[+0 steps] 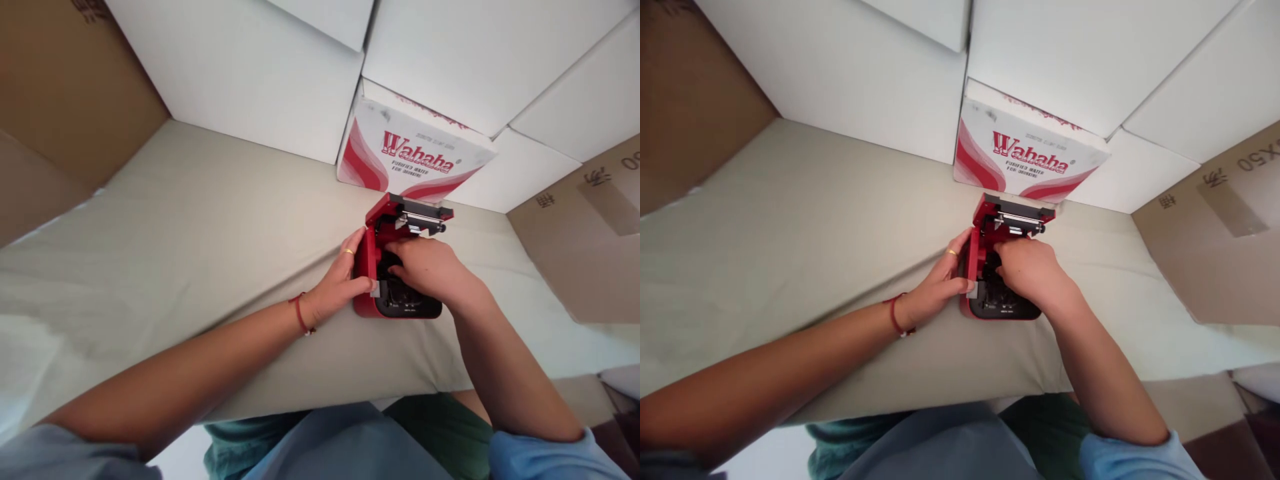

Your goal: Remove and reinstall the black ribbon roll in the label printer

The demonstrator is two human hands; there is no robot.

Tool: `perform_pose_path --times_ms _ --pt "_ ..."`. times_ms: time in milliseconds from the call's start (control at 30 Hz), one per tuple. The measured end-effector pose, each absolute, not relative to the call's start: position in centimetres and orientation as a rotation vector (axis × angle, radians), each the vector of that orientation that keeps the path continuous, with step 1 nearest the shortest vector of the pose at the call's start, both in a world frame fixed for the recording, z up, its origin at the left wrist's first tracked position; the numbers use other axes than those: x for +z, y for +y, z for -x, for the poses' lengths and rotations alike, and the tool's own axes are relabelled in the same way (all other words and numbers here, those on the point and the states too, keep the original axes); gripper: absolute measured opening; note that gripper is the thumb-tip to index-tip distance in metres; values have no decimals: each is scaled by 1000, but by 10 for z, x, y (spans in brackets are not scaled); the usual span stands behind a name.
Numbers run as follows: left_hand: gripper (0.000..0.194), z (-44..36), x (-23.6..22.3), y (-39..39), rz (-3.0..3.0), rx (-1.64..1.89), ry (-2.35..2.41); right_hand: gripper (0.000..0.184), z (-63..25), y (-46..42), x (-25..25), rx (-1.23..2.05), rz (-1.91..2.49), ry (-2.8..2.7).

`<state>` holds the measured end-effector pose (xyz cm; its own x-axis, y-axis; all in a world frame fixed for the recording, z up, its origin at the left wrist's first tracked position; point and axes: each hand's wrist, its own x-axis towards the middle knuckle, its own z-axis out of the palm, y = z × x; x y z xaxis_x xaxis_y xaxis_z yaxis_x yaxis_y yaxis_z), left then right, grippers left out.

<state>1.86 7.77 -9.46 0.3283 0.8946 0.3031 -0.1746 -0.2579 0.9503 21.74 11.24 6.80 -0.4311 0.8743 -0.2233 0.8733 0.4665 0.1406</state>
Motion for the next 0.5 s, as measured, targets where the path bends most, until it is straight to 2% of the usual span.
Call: perform_pose_path --times_ms 100,200,267,367,433,500 --pt "113 -19 -94 79 -1465 1195 712 21 -215 115 65 20 -1500 2457" --pt "111 -19 -92 78 -1477 1203 739 13 -227 96 81 -40 -1622 2579" --pt "110 -19 -91 77 -1479 1204 743 25 -250 75 103 -163 -1654 2754" --pt "110 -19 -91 77 -1455 1184 715 53 -306 52 137 -400 -1689 2868" --pt "107 -19 -92 77 -1474 1187 720 56 -347 51 146 -429 -1781 2744" --pt "105 -20 -94 79 -1549 1221 739 46 -381 61 137 -514 -1821 2512"
